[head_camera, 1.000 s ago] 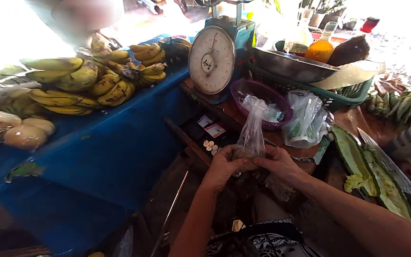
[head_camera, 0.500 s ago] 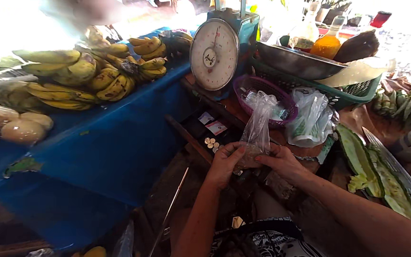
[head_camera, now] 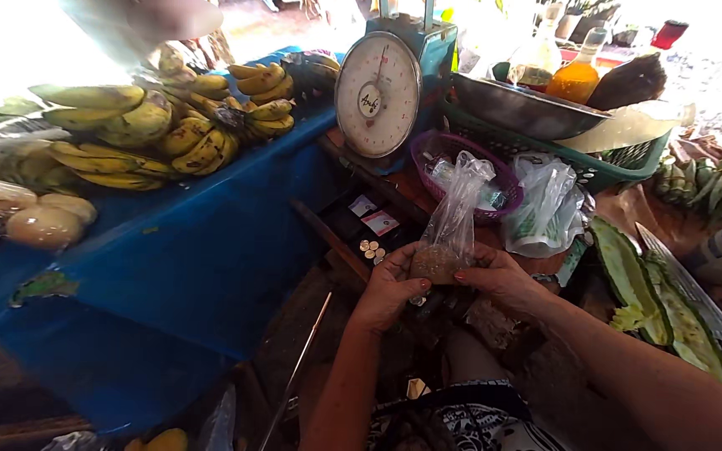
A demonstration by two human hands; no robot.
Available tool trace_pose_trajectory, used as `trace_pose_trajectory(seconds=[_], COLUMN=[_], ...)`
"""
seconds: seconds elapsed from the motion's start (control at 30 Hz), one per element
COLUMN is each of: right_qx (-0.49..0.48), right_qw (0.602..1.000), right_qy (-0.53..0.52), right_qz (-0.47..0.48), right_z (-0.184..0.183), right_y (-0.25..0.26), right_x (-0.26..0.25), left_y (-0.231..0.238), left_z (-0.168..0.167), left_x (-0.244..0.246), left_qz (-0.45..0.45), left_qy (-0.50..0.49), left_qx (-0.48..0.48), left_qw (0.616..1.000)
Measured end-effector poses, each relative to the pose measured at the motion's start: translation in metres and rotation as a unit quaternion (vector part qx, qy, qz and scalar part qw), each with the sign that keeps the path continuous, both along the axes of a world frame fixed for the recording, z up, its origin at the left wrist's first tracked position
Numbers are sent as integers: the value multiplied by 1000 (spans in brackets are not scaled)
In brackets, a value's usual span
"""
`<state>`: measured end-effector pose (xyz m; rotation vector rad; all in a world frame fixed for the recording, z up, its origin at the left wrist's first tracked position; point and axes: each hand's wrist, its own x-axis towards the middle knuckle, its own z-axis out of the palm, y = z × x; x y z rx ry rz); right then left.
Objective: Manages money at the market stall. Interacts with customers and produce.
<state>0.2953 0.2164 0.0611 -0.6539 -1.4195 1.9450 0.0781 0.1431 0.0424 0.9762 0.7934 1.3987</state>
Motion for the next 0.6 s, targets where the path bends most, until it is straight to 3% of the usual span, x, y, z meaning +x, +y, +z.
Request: trace_pose_trajectory(seconds=[0.3, 0.6], right_qx=[17, 47], right_qw=[1000, 996], right_qy=[-24, -76], right_qz=[5, 31], right_z=[2, 1], right_y=[-3, -6], right_x=[-1, 0], left_y=[-1, -1], left_z=[-4, -3], left_x=[1, 6], left_qz=[9, 34], left_qy=[-7, 51], left_qx=[25, 15], left_qw=[1000, 998])
